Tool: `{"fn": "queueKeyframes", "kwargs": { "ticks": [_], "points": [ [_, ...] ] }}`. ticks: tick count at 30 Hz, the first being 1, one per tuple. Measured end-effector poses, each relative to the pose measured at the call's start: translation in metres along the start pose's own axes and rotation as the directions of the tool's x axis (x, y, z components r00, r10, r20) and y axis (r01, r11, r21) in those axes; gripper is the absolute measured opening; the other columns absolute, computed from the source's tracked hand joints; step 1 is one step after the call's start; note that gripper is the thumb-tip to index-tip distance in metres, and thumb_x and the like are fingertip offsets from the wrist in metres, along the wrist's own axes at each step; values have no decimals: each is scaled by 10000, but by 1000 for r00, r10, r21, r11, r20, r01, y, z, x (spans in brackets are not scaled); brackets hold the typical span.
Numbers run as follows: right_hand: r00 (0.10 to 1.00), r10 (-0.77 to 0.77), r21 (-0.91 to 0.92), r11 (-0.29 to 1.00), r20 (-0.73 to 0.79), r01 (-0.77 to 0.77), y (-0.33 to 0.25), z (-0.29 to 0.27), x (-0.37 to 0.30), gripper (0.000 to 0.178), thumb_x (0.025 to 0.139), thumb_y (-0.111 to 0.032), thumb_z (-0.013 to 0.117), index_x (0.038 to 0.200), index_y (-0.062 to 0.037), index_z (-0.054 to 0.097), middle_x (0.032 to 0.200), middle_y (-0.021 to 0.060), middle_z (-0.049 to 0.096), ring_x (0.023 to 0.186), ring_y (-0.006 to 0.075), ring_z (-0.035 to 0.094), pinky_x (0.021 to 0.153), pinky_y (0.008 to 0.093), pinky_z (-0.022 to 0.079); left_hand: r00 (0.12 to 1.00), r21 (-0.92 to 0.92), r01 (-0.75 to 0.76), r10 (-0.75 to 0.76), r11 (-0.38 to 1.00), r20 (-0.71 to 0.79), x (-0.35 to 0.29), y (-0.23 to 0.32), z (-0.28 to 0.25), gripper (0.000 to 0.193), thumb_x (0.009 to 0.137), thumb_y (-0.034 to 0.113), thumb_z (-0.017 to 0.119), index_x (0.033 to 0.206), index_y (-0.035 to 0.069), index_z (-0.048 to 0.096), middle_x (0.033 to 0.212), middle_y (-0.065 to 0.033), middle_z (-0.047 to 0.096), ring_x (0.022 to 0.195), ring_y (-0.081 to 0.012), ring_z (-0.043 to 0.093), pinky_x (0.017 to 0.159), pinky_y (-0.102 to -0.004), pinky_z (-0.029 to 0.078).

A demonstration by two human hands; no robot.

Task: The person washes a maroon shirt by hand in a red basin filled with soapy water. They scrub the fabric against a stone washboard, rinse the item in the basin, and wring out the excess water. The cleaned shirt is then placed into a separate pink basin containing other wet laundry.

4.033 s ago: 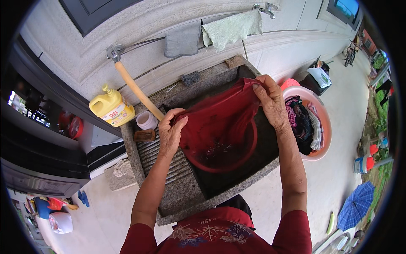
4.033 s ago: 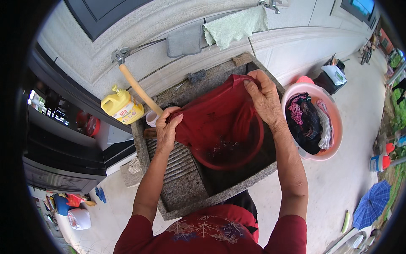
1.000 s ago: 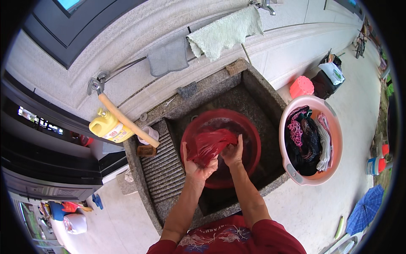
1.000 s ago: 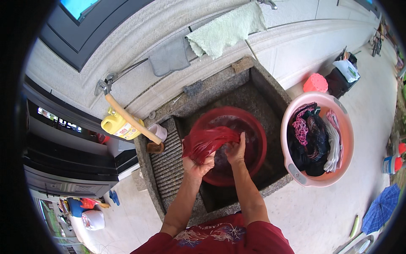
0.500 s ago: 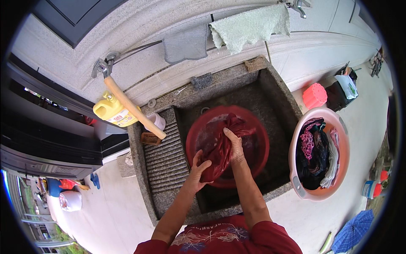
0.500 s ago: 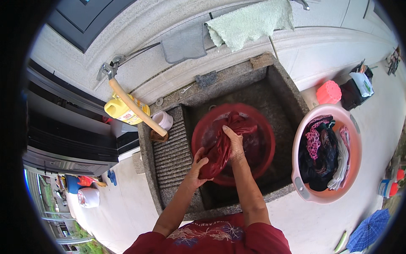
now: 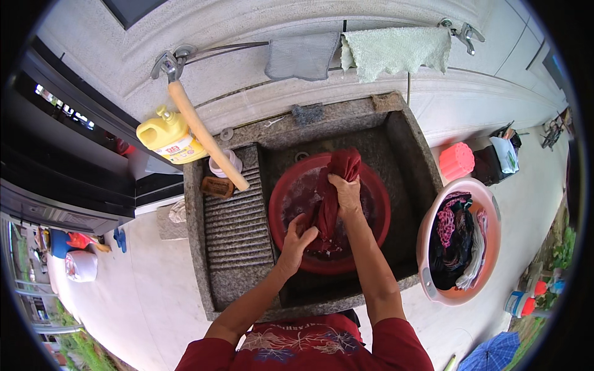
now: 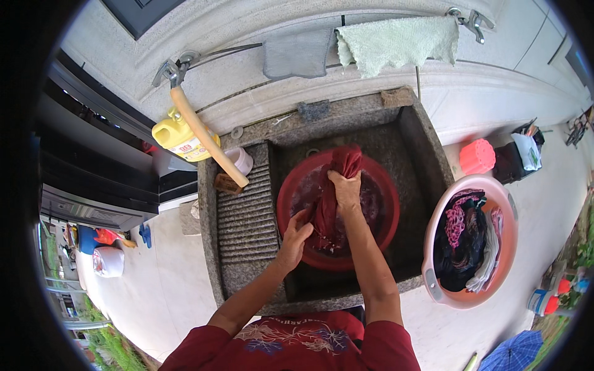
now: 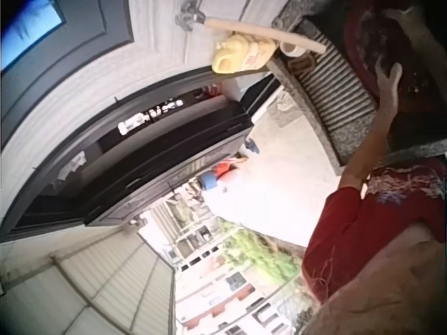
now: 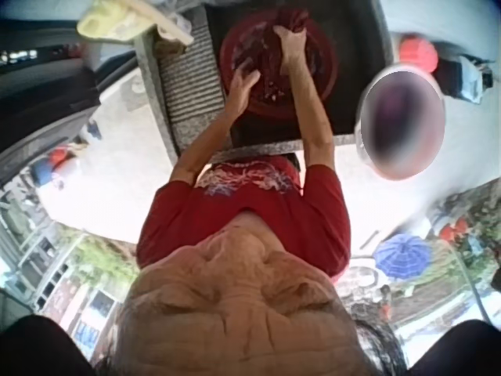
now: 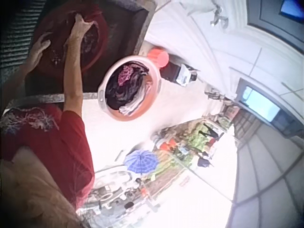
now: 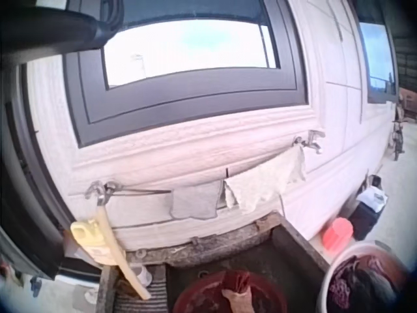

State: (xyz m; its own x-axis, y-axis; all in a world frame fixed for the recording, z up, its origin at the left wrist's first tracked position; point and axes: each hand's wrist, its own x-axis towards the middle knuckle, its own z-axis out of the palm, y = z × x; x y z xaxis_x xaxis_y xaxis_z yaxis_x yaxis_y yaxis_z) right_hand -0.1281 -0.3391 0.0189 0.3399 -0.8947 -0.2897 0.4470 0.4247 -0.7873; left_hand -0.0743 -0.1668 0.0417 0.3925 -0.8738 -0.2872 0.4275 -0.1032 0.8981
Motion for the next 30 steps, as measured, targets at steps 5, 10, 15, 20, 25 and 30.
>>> {"fn": "queueKeyframes", "kwargs": {
  "ticks": [5,10,15,20,25,30],
  "points": [
    [988,-142,137,979,-53,148,-17,37,-30,336,785,-2,588,1111,-47,517,867,85,595,638,214,593,512,342,518,653,-490,735,-684,469,325,2,-6,-28,904,778,771,420,1341,65,380,1317,-181,465,1179,-375,493,922,-511,459],
    [975,-211,113,973,64,203,-9,24,-59,431,767,2,618,1182,-26,503,1002,68,596,839,183,585,732,327,501,863,-785,486,-357,385,359,14,7,-17,780,808,639,520,1354,104,362,1326,-178,444,1177,-400,482,900,-595,455],
    [987,-158,177,971,-34,161,-15,25,-72,340,799,-56,577,1133,-44,518,899,73,616,719,198,608,590,332,530,944,-811,117,-319,573,-89,33,16,-20,386,863,227,608,1176,30,496,1163,-134,592,1044,-282,601,884,-446,528],
    [993,78,318,947,-86,-47,-3,6,-50,319,810,-30,566,1126,-71,537,950,57,616,830,182,618,677,325,545,938,-300,-338,295,892,-180,32,57,2,291,741,-106,605,989,42,571,1192,-125,602,1068,-221,600,867,-328,512],
    [969,231,205,948,85,-243,-28,37,-41,168,817,-32,558,978,-68,589,832,30,625,703,142,611,611,281,524,606,375,-795,629,477,486,26,101,2,315,678,-50,661,952,98,609,1136,-109,628,1200,-284,522,1043,-427,367],
    [899,278,39,950,337,-309,-55,61,-42,217,806,-33,561,1019,-74,574,790,25,598,655,128,583,524,280,514,324,329,-941,484,78,813,18,105,5,163,679,81,707,810,134,623,1006,8,634,1086,-219,568,1023,-444,373]
  ]
}}
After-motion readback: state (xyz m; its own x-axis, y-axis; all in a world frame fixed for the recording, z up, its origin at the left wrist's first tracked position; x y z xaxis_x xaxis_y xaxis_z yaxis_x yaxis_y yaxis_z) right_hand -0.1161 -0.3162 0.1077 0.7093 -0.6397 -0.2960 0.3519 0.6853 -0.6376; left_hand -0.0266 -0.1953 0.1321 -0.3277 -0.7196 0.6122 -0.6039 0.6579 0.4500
